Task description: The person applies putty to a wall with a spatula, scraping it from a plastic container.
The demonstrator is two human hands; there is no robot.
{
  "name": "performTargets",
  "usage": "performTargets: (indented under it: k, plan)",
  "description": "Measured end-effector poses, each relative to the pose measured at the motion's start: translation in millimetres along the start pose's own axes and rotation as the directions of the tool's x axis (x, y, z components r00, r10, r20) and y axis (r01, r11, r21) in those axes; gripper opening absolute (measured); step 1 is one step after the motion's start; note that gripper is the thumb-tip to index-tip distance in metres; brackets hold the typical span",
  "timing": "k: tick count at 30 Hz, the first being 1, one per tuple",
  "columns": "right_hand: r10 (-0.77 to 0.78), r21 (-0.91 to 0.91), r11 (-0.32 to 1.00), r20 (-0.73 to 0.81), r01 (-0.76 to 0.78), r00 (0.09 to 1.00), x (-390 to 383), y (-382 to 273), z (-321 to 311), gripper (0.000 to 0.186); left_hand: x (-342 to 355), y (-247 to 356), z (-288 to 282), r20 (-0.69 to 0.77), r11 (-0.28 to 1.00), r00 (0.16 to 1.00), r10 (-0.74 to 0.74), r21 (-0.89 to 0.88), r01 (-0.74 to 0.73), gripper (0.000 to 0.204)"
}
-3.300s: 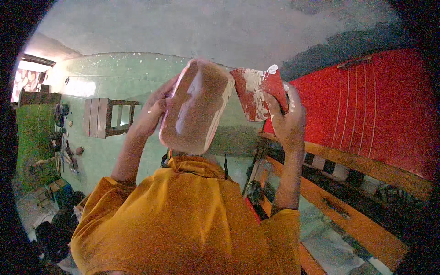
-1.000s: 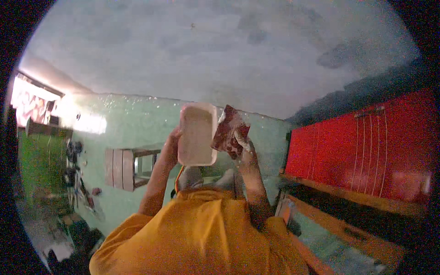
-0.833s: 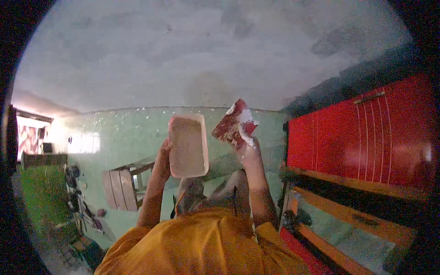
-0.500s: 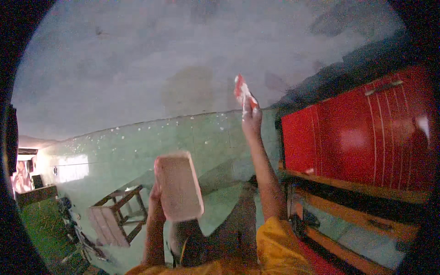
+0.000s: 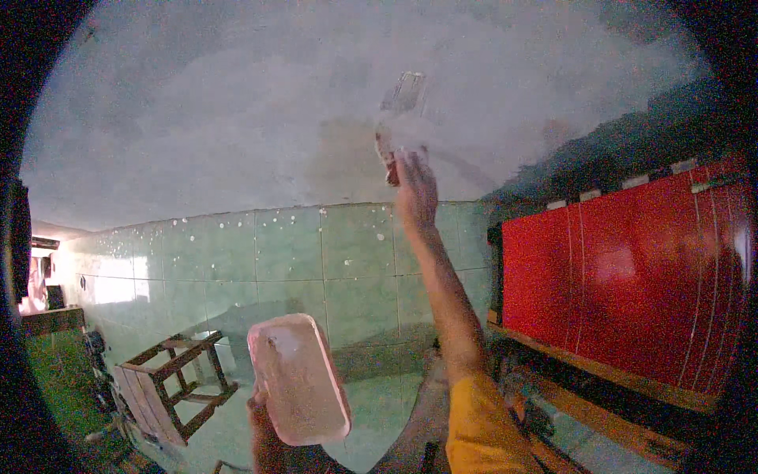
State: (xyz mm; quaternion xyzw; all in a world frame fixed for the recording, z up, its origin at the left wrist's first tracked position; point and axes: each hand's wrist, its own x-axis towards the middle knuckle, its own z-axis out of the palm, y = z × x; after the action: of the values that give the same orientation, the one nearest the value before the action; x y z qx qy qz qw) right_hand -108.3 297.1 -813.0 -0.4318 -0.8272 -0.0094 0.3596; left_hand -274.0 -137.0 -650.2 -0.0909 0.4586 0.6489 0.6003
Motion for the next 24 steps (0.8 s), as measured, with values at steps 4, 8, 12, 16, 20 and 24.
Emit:
performTargets:
  k: [4,8,12,16,20,24]
  plan:
    - [-0.057,0.050,0.996,-0.196,0.068,0.979,89.9,-53.2,-78.0,0.052,-13.6,6.9,-29.7,-0.013,0.998,0.999,0.046,0.052,-0.045,0.096]
    - [-0.204,-0.218,0.964,-0.253,0.150,0.946,98.4,-41.3,-53.0,0.059,-14.8,-5.6,-89.3,0.059,0.995,0.993,0.104,0.002,-0.104,0.098]
    - [-0.141,-0.096,0.986,-0.049,0.135,0.989,36.5,-23.7,-16.5,0.057,-22.6,7.8,-58.2,-0.074,0.986,0.991,0.107,0.136,-0.097,0.098]
    - [-0.110,-0.038,0.993,-0.081,0.108,0.991,64.6,-51.4,-51.0,0.058,-34.7,20.8,-61.4,0.010,0.979,0.988,0.157,0.134,-0.157,0.099]
    - [-0.166,-0.184,0.975,-0.241,0.123,0.956,122.5,-60.3,-82.6,0.067,-39.3,18.3,-48.3,-0.095,0.986,0.991,0.093,0.147,-0.078,0.099]
    - [-0.176,-0.221,0.961,-0.028,0.166,0.984,80.4,-46.3,-31.6,0.065,-36.9,17.6,-42.7,0.176,0.956,0.968,0.179,0.202,-0.214,0.093]
